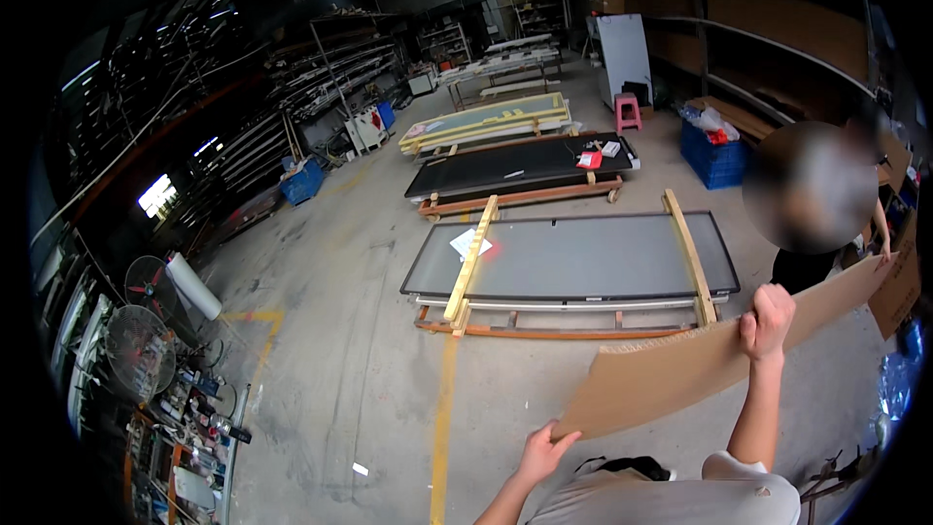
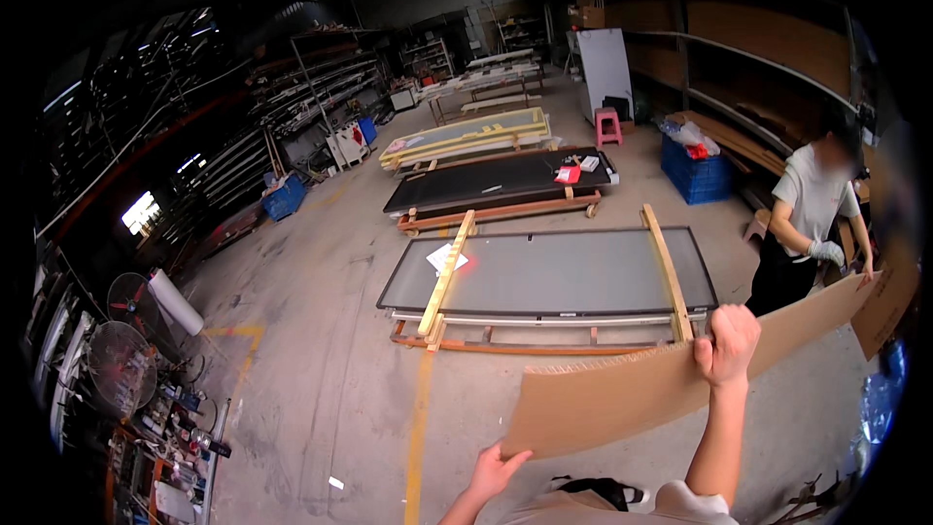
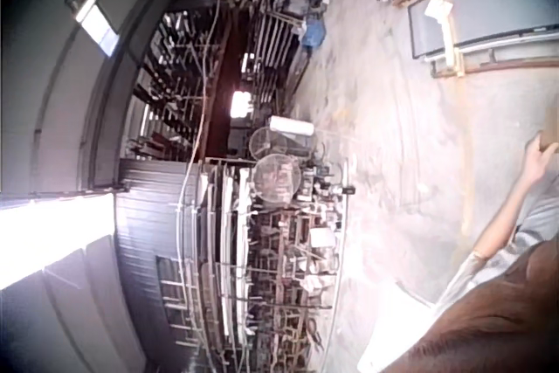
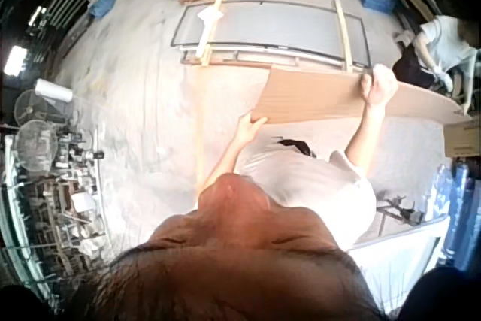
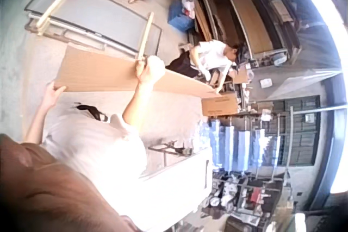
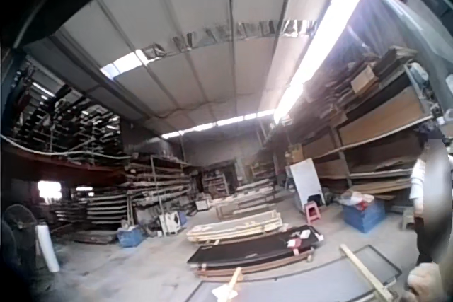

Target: The person wraps a large glass panel with foam and cardboard, then secures the packaging with tape. They place foam padding along the edges, add cardboard sheets on both sides, and use a tape dispenser to seal the package.

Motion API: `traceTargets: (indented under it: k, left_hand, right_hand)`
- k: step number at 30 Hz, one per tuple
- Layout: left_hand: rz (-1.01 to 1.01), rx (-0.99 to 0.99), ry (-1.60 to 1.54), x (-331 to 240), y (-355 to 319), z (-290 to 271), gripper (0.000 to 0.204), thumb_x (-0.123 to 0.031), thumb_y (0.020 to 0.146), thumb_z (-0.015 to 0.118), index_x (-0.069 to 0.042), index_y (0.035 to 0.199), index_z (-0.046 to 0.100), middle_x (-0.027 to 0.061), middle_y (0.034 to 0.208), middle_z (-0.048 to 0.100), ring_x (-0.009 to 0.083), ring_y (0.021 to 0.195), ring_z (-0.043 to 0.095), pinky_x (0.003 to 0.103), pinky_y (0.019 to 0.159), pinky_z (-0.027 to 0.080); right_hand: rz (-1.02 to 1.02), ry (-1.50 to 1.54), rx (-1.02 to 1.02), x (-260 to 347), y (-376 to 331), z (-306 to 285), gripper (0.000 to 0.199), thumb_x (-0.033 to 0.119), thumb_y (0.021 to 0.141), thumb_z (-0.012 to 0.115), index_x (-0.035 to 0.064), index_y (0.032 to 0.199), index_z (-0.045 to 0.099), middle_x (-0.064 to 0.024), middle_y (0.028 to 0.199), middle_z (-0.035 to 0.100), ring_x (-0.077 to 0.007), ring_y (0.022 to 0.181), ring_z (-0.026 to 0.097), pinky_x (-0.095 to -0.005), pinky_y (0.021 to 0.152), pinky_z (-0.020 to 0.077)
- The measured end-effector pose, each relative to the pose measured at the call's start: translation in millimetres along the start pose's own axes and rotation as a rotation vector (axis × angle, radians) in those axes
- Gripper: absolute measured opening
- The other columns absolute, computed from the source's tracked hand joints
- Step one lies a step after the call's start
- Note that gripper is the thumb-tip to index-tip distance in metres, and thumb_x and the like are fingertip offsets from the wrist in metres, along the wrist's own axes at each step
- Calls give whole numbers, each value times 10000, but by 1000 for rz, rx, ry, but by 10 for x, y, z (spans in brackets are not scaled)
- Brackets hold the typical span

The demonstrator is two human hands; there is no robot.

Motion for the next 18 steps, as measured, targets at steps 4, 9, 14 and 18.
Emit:
traceTargets:
  k: [4, 9, 14, 18]
  left_hand:
    - [88, 148, 243, 180, -44, -809, 324, -229, 942, 836, 20, 1123, 736, 164, 928, 797, 253, 794, 777, 355, 726, 599]
    - [153, 283, 112, 288, 47, -1602, 292, -295, 924, 840, -25, 1016, 777, 135, 866, 777, 314, 745, 762, 393, 699, 605]
    - [646, 630, 396, 363, 293, -2160, 272, -296, 931, 799, -34, 968, 734, 163, 837, 748, 368, 720, 743, 455, 647, 609]
    - [745, 997, 402, 204, 425, -2360, 221, -260, 976, 715, -46, 997, 665, 169, 824, 715, 405, 710, 726, 504, 623, 601]
  right_hand:
    - [105, -79, -58, 882, -18, 77, 346, 195, 947, 536, 27, 671, 411, -157, 652, 413, -363, 605, 457, -468, 610, 369]
    - [284, -164, -204, 1714, -24, 443, 221, 89, 907, 553, 10, 704, 516, -130, 698, 499, -339, 726, 553, -492, 953, 509]
    - [564, -99, -376, 2303, -99, 520, 251, 125, 931, 617, 13, 718, 548, -112, 913, 696, -339, 1069, 631, -504, 1149, 378]
    - [938, -206, -336, 3000, -181, 439, 214, 228, 941, 722, 28, 966, 651, -248, 1593, 484, -438, 1500, 422, -518, 1246, 288]
Point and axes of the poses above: each hand's wrist, its own y-axis towards the middle knuckle, its own z-axis out of the palm, x = y × z, the point moved 1 cm from there along y, towards the middle knuckle
